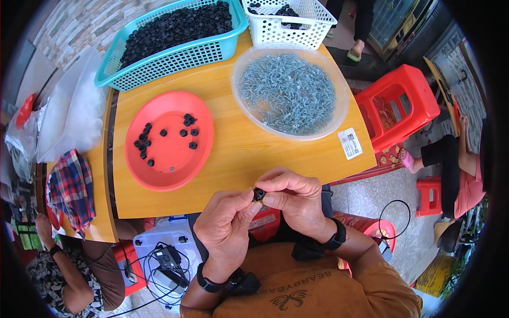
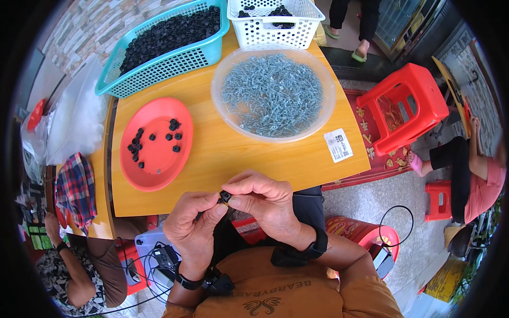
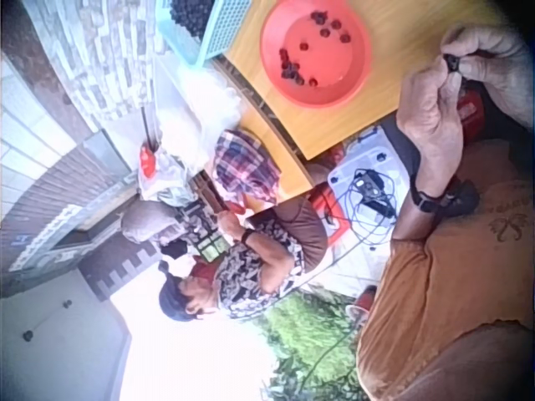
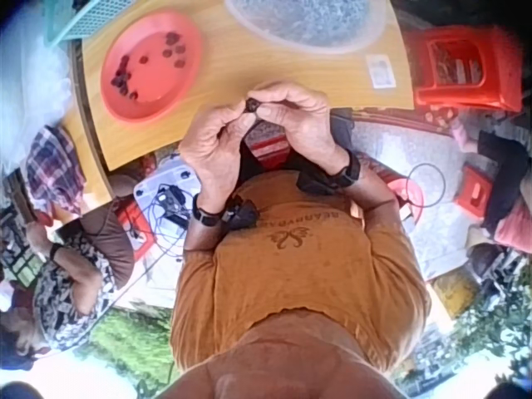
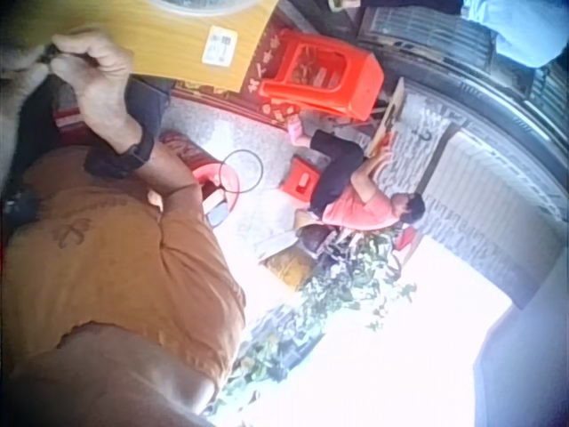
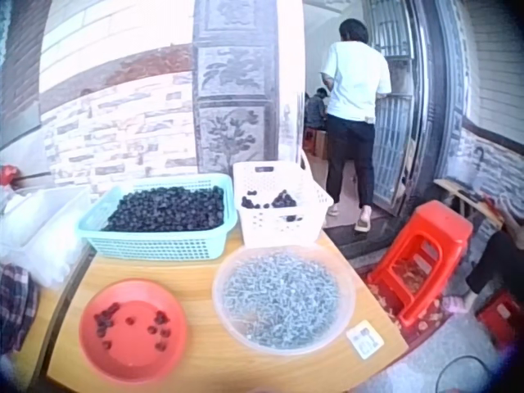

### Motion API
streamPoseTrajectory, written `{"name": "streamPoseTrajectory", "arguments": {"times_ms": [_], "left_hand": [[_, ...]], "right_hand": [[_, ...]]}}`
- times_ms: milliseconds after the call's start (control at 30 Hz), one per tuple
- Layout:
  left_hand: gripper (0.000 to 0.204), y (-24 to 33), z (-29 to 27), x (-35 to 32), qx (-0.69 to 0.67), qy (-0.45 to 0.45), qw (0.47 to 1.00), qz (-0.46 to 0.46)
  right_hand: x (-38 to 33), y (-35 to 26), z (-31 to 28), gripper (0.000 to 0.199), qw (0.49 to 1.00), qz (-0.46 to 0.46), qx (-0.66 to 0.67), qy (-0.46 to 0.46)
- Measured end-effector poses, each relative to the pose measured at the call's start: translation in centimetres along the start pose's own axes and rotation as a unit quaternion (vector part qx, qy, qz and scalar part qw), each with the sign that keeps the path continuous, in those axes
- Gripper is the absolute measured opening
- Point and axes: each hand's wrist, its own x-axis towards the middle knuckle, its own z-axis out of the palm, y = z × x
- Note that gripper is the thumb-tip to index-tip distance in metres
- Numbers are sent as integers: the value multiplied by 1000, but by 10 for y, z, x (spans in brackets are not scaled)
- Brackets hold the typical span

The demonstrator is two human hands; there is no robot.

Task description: Assembling small black plastic components by hand-inserting a small metal pin or screw into the plastic housing.

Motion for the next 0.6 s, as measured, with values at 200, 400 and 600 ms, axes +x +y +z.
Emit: {"name": "streamPoseTrajectory", "arguments": {"times_ms": [200,400,600], "left_hand": [[19,-3,0,0,-13,-7,1000,-16],[17,-13,2,-3,-86,7,996,-33],[19,-18,4,-5,-158,32,985,-66]], "right_hand": [[0,1,0,22,997,-46,-66,-2],[1,-1,2,24,979,-105,-172,-8],[2,-3,2,23,958,-158,-238,-16]]}}
